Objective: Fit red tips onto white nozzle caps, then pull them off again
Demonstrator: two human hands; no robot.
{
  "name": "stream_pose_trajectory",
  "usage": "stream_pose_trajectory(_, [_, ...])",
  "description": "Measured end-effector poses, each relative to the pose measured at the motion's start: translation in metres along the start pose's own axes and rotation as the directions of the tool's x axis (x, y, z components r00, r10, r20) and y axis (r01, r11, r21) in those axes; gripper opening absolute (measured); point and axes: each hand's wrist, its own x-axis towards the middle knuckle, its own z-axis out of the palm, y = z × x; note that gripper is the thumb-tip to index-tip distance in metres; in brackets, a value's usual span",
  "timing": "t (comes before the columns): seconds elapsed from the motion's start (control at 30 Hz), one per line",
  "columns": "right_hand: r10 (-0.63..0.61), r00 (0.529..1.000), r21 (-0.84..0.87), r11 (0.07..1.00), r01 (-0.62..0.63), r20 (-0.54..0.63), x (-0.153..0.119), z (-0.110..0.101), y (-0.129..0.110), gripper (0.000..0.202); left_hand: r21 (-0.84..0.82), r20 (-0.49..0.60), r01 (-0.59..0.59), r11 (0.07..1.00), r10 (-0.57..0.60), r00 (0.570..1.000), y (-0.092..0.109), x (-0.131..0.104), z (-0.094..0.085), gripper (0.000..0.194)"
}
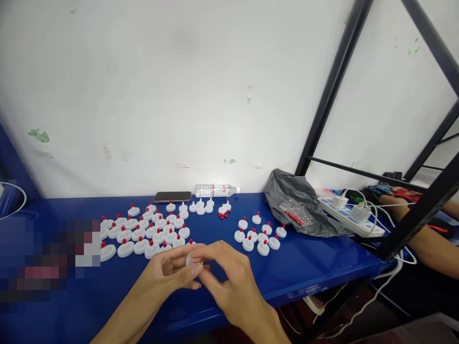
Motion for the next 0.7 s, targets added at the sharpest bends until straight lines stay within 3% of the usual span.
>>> stream_pose_trajectory(0.3, [0.032,0.996,0.048,0.998,-0.036,0.087,0.0,0.006,0.0,0.028,0.056,-0.02,-0.025,0.998,0.026,0.999,-0.008,0.003,0.003,0.047])
stream_pose_trajectory(0.4, [0.012,0.995,0.023,1.0,-0.014,0.095,0.0,0.006,0.001,0.024,0.05,-0.073,-0.015,0.999,0.019,0.997,-0.018,0.009,0.001,0.053])
stream_pose_trajectory(0.5, [-0.007,0.997,-0.012,1.0,0.008,0.08,0.002,0.001,0.002,0.022,0.04,-0.041,0.001,0.999,0.001,0.999,-0.025,0.013,0.0,0.067])
stream_pose_trajectory(0.6, [0.014,1.0,-0.133,0.991,-0.014,-0.006,0.006,-0.019,0.004,0.011,0.048,-0.006,-0.011,0.999,0.012,1.0,-0.024,0.012,-0.002,0.07])
stream_pose_trajectory(0.7, [0.144,0.986,-0.281,0.946,-0.163,-0.089,0.008,-0.061,0.009,0.009,0.124,-0.052,-0.063,0.99,0.07,0.996,-0.019,0.01,-0.004,0.054])
